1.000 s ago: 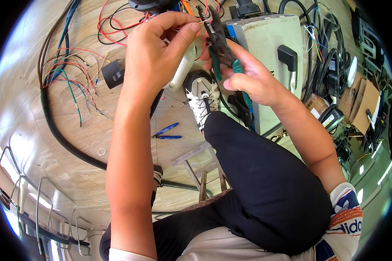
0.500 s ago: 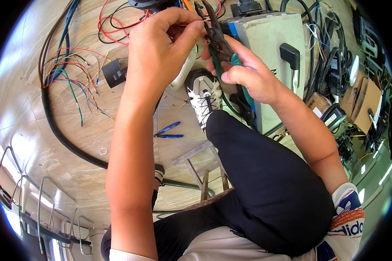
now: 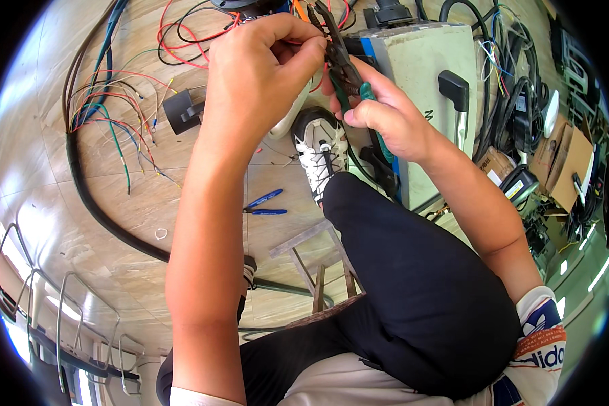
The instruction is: The person prepares wires and connects them to an electrical plug. They use wire strippers to strip insulation from the wires, twist the exposed strands by hand, and insert the wires into the internal terminals of the plug housing.
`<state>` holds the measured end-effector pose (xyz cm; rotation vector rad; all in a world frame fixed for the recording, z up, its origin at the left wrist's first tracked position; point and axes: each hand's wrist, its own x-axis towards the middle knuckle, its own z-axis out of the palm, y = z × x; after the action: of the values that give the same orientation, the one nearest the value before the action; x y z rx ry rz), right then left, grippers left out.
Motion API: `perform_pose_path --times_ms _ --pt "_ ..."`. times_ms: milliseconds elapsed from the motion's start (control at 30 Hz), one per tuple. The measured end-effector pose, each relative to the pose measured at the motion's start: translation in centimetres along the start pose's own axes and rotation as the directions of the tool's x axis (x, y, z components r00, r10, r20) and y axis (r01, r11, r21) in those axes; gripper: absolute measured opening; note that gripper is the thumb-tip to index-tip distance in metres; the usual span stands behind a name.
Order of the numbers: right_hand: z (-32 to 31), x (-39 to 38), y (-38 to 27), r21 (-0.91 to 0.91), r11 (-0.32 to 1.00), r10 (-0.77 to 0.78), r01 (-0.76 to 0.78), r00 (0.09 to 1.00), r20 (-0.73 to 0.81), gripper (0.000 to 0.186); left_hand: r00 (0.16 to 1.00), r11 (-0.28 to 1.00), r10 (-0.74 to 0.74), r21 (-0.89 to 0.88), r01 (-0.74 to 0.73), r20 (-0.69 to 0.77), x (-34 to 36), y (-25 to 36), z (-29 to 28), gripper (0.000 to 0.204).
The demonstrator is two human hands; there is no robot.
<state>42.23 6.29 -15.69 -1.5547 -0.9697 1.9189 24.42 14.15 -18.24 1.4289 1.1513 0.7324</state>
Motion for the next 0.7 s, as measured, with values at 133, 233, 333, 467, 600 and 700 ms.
perform_pose_path --times_ms 133,233,333,467,600,700 --pt "0.34 -0.04 -0.22 0.007 1.0 0.022 -0.022 0.999 -0.038 0.053 1.0 1.0 -0.011 0.01 0.011 0.005 0.06 0.12 -0.09 0.013" --pt "0.45 -0.11 -0.41 -0.018 0.999 0.029 -0.029 0.999 -0.047 0.052 0.999 0.997 0.011 0.075 -0.014 0.037 0.02 0.01 -0.27 0.016" --pt "0.34 0.06 -0.17 -0.031 0.999 0.011 -0.011 1.0 -0.028 0.051 1.0 0.998 0.001 0.066 -0.003 0.031 -0.02 0.07 -0.2 0.015" --pt "0.47 0.18 -0.37 -0.047 0.999 -0.001 -0.001 1.0 -0.028 0.049 1.0 0.998 0.0 0.066 -0.002 0.031 0.06 0.0 -0.18 0.014" --pt "0.66 0.15 -0.47 -0.06 0.998 -0.023 0.022 0.999 -0.028 0.051 1.0 0.998 0.0 0.06 -0.002 0.031 0.03 0.01 -0.21 0.014" --pt "0.55 0.14 -0.58 -0.067 0.998 -0.024 0.023 1.0 -0.016 0.06 0.999 0.998 -0.006 0.059 0.004 0.035 0.06 0.04 -0.25 0.014"
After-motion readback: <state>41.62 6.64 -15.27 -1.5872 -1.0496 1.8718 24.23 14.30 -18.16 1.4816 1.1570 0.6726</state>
